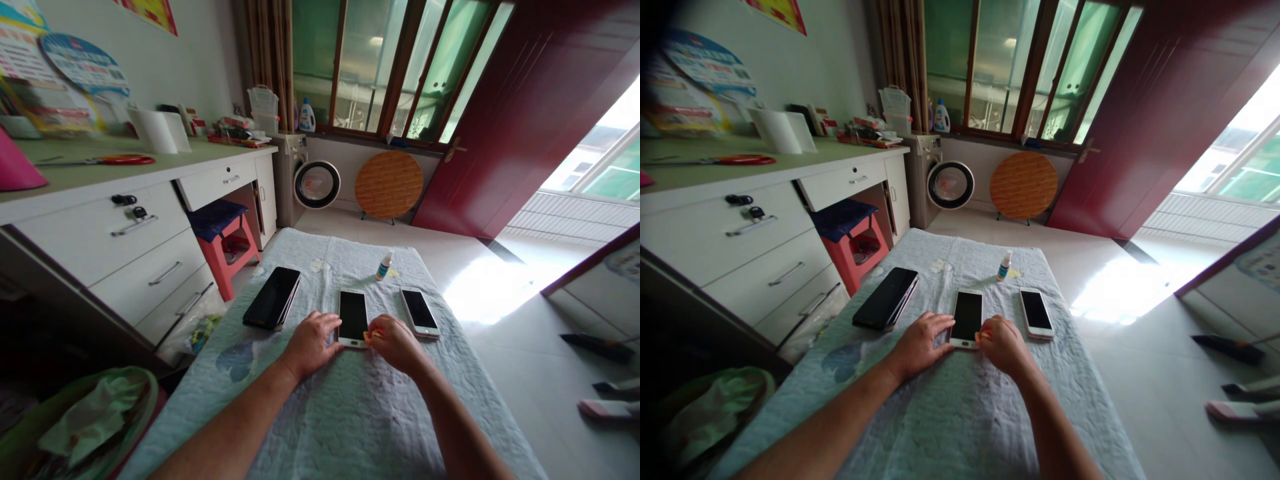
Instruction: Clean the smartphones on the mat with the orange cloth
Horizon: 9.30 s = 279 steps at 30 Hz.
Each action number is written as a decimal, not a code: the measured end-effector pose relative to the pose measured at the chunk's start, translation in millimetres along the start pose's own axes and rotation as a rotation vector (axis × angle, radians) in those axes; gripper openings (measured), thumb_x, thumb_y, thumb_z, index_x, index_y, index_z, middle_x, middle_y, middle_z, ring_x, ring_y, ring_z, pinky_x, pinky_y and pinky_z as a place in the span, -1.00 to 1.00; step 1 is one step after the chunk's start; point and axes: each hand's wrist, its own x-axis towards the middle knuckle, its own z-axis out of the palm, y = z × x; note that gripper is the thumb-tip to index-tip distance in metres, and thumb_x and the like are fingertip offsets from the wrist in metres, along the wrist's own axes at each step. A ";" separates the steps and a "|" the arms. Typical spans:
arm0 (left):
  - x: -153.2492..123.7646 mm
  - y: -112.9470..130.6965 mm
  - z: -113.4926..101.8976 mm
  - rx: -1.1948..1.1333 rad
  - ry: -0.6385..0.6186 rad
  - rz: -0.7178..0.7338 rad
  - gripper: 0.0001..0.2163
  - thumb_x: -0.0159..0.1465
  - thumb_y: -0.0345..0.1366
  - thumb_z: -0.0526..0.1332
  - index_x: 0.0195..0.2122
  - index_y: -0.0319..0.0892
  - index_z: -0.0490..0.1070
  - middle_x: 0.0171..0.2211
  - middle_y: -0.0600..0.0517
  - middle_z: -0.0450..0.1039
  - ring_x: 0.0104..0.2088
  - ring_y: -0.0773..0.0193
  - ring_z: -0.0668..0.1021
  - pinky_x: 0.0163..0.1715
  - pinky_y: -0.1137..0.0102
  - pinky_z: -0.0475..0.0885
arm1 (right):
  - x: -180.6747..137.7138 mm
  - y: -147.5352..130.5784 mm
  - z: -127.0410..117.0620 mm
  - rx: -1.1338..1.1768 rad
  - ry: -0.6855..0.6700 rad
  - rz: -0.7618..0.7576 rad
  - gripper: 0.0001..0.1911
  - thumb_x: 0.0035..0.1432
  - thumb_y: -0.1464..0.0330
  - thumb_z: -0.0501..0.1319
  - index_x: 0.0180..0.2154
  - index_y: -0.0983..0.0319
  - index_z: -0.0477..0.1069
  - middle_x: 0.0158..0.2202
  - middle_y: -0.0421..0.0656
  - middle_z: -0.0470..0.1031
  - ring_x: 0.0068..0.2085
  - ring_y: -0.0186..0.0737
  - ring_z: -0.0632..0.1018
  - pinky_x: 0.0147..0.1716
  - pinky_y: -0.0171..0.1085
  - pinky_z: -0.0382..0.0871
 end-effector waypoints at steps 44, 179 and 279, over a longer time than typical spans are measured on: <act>-1.2 17.2 -9.1 -0.018 0.170 -0.067 -0.70 0.14 -0.42 0.08 -0.08 -0.14 0.34 -0.31 0.02 0.41 -0.34 0.23 0.49 -0.28 0.40 0.38 | 5.4 -19.6 41.2 0.842 0.346 -0.233 -0.84 0.17 0.26 0.22 -0.23 0.17 0.44 -0.20 -0.13 0.46 -0.14 -0.22 0.51 -0.14 -0.23 0.40; 0.6 -8.2 -7.7 0.100 -0.068 -0.070 -0.33 -0.03 0.04 0.34 0.10 -0.10 0.30 0.10 -0.11 0.32 0.04 -0.06 0.38 0.06 0.14 0.25 | -4.7 -34.4 33.8 -0.029 0.003 -0.435 -0.79 0.16 0.46 0.17 -0.26 0.10 0.54 -0.29 -0.17 0.35 -0.28 -0.30 0.36 -0.28 -0.33 0.19; 1.1 -15.1 -11.0 0.064 -0.095 -0.062 -0.35 0.02 -0.05 0.37 0.14 -0.10 0.29 0.14 -0.08 0.31 0.10 -0.02 0.35 0.12 0.15 0.22 | -4.9 -9.5 6.3 0.017 -0.110 -0.324 -0.73 -0.03 0.57 0.12 -0.47 0.18 0.55 -0.39 -0.17 0.41 -0.27 -0.26 0.41 -0.27 -0.30 0.23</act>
